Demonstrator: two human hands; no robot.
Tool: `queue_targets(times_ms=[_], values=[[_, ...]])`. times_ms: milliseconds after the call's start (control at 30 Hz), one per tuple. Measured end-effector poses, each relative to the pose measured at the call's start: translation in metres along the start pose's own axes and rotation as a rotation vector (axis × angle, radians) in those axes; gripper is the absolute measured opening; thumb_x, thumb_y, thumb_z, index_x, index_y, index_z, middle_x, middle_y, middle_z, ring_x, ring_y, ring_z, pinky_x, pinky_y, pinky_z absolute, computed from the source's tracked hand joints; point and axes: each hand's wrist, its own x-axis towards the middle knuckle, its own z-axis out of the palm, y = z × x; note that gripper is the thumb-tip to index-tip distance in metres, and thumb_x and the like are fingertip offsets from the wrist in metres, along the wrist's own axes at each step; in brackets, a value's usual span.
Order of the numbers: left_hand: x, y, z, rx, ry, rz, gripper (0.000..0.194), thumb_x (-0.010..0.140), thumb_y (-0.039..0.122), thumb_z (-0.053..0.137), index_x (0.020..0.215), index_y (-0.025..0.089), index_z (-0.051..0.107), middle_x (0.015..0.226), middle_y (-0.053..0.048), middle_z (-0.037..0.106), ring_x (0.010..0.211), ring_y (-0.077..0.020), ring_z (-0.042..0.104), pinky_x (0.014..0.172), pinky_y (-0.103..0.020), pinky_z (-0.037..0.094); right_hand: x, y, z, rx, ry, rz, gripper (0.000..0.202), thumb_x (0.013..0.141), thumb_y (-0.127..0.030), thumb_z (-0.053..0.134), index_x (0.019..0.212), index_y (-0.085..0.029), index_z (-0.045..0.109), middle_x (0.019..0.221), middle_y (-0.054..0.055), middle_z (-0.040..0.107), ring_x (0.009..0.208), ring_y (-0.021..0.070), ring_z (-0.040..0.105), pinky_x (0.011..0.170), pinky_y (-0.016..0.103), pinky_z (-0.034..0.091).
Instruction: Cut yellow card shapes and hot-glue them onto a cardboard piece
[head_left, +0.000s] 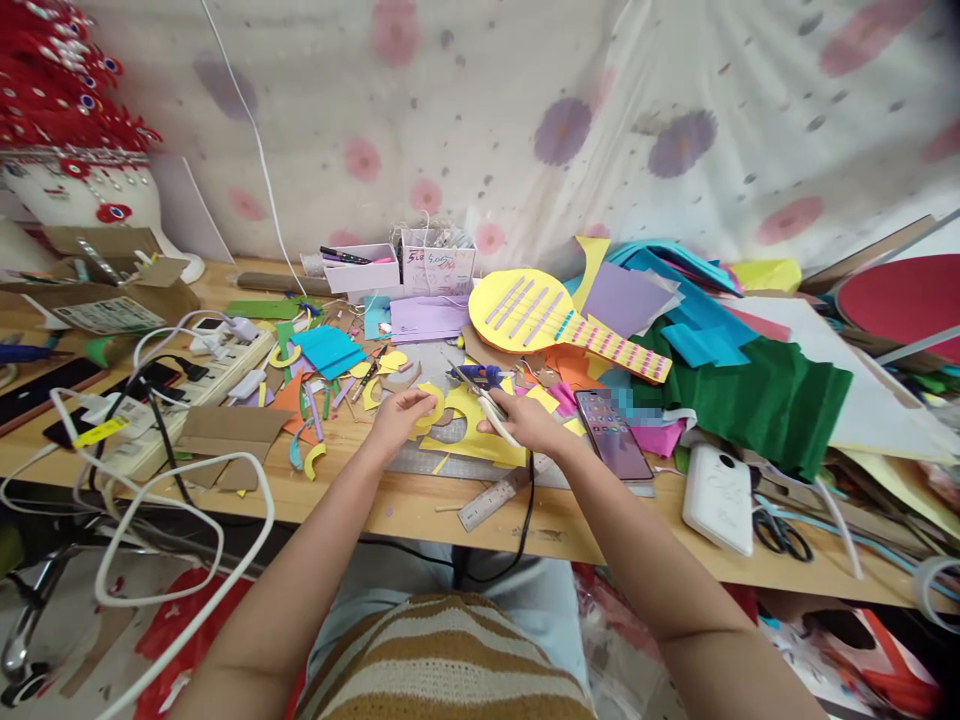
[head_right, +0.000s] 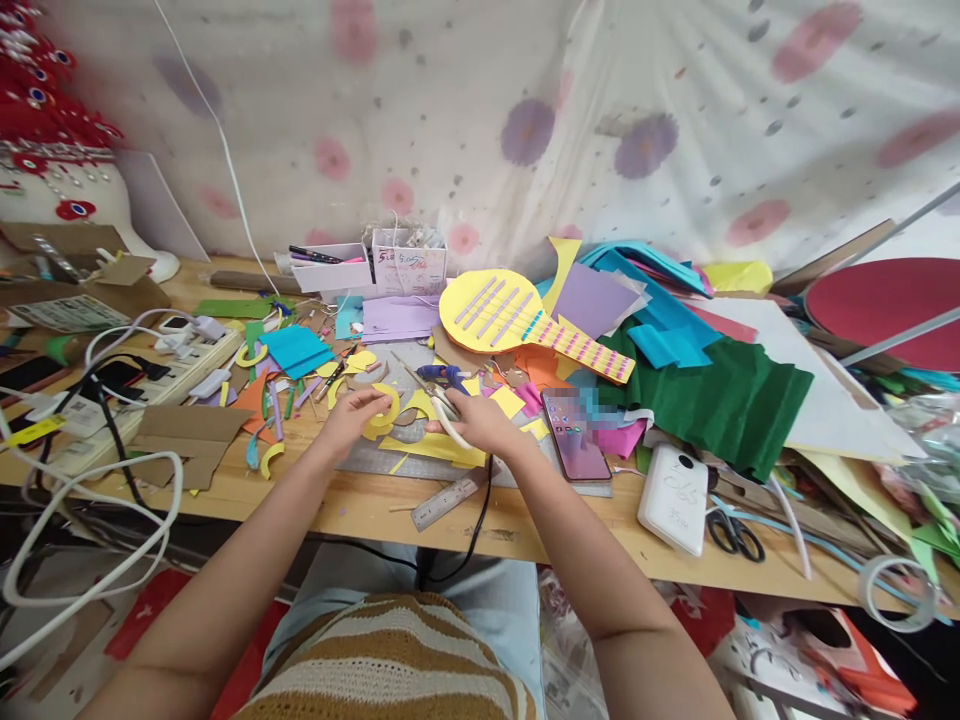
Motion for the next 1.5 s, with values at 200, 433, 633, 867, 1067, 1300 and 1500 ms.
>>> queue_targets(times_ms=[200,433,633,867,1067,1300,1500], values=[[-0.003,-0.005,0.012,-0.218,0.115,-0.080,0.026,0.051,0.036,0.075,0.062,0.016,0.063,0.059,0.001,0.057,0.058,-0.0091,0.048,0.061,-0.023,0.038,-0.006,-0.008,0.006,-0.037,-0.086,0.020,0.052,0.081,-0.064,0.035,0.105,-0.020,0.044,0.091,0.008,0.063,0.078,0.0238,0.060,0.059,0.027,0.035],[-0.003,-0.002,0.023,-0.381,0.119,-0.178,0.020,0.056,0.030,0.071,0.066,0.016,0.060,0.059,0.004,0.054,0.055,-0.0068,0.046,0.055,-0.021,0.033,-0.002,-0.010,0.015,-0.036,-0.046,0.064,0.051,0.081,-0.065,0.034,0.105,-0.021,0.045,0.097,0.009,0.064,0.088,0.0265,0.062,0.063,0.030,0.038],[-0.003,0.000,0.029,-0.551,0.134,-0.163,0.019,0.053,0.024,0.070,0.066,0.015,0.060,0.059,0.004,0.055,0.056,-0.0067,0.049,0.054,-0.019,0.036,-0.002,-0.016,0.021,-0.039,0.067,0.074,0.050,0.077,-0.067,0.039,0.099,-0.023,0.047,0.087,0.005,0.065,0.080,0.0232,0.063,0.059,0.027,0.035],[-0.008,0.004,0.032,-0.616,0.100,-0.165,0.019,0.053,0.021,0.070,0.068,0.016,0.061,0.064,0.003,0.058,0.060,-0.0086,0.052,0.060,-0.023,0.043,-0.001,-0.020,0.026,-0.077,0.122,0.120,0.050,0.076,-0.068,0.040,0.096,-0.023,0.048,0.081,0.002,0.066,0.078,0.0227,0.062,0.056,0.026,0.030],[-0.008,0.003,0.032,-0.690,0.132,-0.248,0.013,0.056,0.018,0.066,0.064,0.016,0.056,0.061,0.004,0.054,0.058,-0.0082,0.049,0.059,-0.023,0.043,-0.001,-0.024,0.025,-0.135,0.148,0.115,0.048,0.077,-0.067,0.038,0.090,-0.022,0.049,0.084,0.004,0.066,0.079,0.0218,0.062,0.055,0.026,0.028],[-0.008,0.005,0.032,-0.734,0.128,-0.299,0.009,0.060,0.016,0.063,0.064,0.015,0.055,0.061,0.003,0.053,0.058,-0.0077,0.050,0.058,-0.022,0.043,0.000,-0.025,0.026,-0.183,0.158,0.115,0.050,0.077,-0.068,0.036,0.092,-0.022,0.049,0.083,0.004,0.065,0.078,0.0224,0.062,0.056,0.026,0.029],[-0.009,0.006,0.031,-0.724,0.129,-0.272,0.008,0.062,0.016,0.063,0.065,0.015,0.055,0.062,0.003,0.054,0.058,-0.0075,0.050,0.058,-0.021,0.043,-0.001,-0.024,0.025,-0.204,0.172,0.102,0.050,0.078,-0.067,0.035,0.093,-0.022,0.050,0.082,0.005,0.065,0.076,0.0228,0.063,0.057,0.027,0.031]])
